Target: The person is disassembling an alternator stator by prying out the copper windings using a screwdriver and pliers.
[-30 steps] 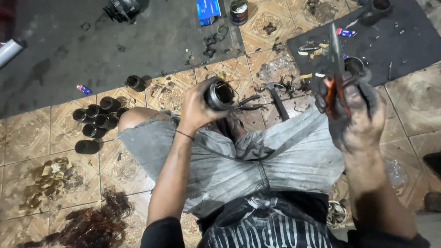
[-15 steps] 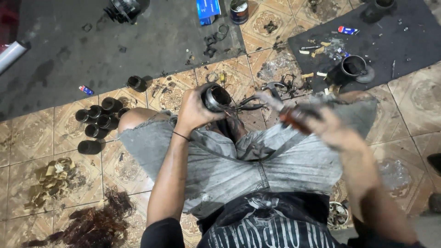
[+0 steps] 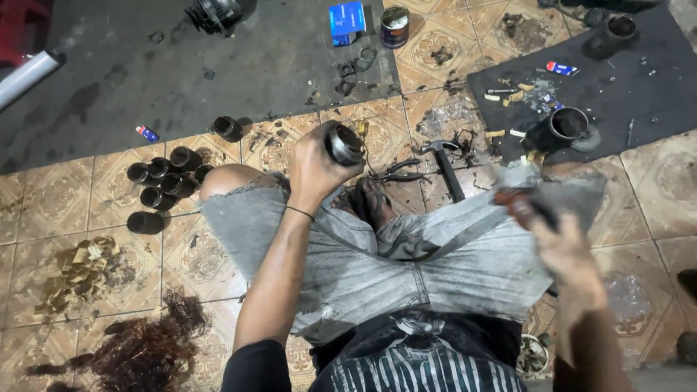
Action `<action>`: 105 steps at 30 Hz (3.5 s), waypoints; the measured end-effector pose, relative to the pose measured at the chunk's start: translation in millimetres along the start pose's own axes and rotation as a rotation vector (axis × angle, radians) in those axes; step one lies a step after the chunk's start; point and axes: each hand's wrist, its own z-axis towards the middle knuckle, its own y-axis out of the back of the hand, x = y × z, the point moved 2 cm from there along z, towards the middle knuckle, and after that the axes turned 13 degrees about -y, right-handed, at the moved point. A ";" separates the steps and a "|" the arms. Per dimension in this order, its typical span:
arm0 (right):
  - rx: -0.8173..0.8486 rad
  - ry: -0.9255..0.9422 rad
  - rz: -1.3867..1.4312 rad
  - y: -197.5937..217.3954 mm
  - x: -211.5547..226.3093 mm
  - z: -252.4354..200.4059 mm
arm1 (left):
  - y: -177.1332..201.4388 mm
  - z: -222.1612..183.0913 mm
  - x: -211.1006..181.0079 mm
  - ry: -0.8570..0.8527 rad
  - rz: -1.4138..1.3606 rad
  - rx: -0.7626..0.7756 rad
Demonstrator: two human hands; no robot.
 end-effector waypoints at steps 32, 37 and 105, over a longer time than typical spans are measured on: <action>-0.094 0.549 -0.140 -188.7 53.7 -14.2 | -39.4 -16.9 8.2 -0.182 0.334 -0.121; -0.014 0.470 0.001 -179.8 75.2 -11.3 | -37.9 -16.3 -2.3 -0.275 0.277 -0.116; 0.071 0.461 -0.203 -197.9 22.2 -30.0 | -19.9 13.9 39.2 0.684 -1.426 -0.830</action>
